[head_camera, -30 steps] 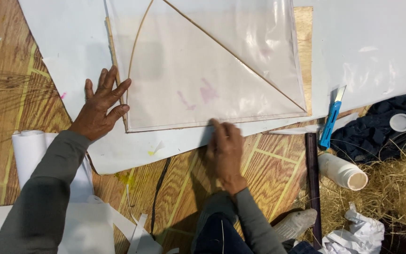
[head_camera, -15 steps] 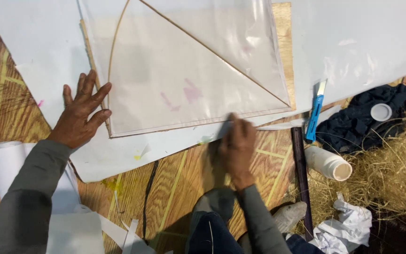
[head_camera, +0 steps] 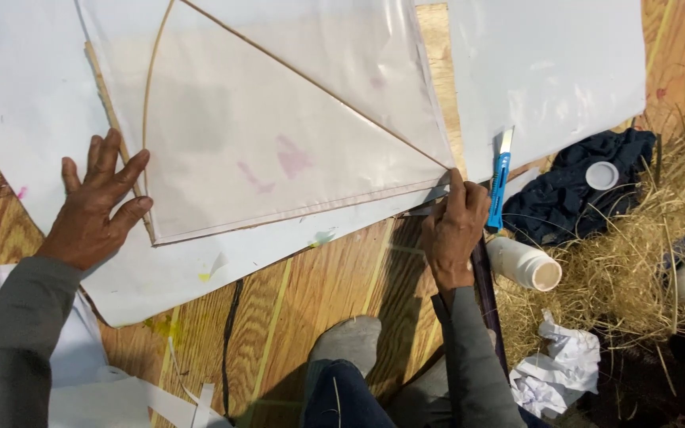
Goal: The person assembles a kite by placing thin wooden sticks onto a white sheet, folding the sheet edges over the sticks, and securing them with adhesive. They use a utility knife to trim excess material and smooth the edges to ensure a tight fit.
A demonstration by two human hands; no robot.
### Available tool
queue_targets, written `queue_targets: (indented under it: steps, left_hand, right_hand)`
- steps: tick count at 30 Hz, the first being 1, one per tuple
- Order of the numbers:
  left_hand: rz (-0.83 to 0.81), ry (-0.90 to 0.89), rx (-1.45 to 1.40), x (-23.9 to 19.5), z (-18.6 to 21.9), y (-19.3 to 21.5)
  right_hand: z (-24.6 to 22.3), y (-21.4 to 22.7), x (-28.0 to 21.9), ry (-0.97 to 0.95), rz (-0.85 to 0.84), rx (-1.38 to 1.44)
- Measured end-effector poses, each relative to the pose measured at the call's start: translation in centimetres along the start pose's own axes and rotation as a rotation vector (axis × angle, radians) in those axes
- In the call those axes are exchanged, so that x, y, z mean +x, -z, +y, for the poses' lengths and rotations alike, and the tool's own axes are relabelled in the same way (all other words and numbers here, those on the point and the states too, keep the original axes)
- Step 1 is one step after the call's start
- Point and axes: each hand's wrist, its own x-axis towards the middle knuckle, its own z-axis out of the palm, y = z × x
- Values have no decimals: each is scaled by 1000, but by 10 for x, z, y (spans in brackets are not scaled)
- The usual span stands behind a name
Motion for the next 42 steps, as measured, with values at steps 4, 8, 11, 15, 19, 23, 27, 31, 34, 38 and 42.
queue_targets:
  steps: [4,8,11,15,19,23,27,31,34,38,42]
  left_hand:
    - [17,-56,-5,-1,-2,-1]
    - [17,-30,7,-1,-1,-1]
    - [13,-9,4,0,-1,-2]
    - [5,-8,-31,-1,6,3]
    - [13,-4,-28,-2,5,2]
    - [-16,16,-4,-2,4,4]
    - [-24,15,-10,-4,0,4]
    - [-8,27,-44,-6,0,4]
    - [-20,29,-29,-6,-3,3]
    - [-7,18,-22,-4,-5,1]
    - [15,25,-48,-8,-5,-2]
  right_hand:
    - [0,-22,-10,32,51,-57]
    - [-16,-15,-11,-34,32,102]
    - [-16,-27,-17,-73,32,96]
    - [-45,-54,-44,52,-30,108]
    - [-132,-45,-60,92,-72,194]
    - [-168,-89,-89,336,-157,237]
    - [-215,-89,-86,516,-109,343]
    - [-225,-87,-88,593,-155,420]
    - [-224,-87,-86,519,-108,296]
    - [-244,-80,-87,609,-176,311]
    - [-251,-78,-86,570,-188,258]
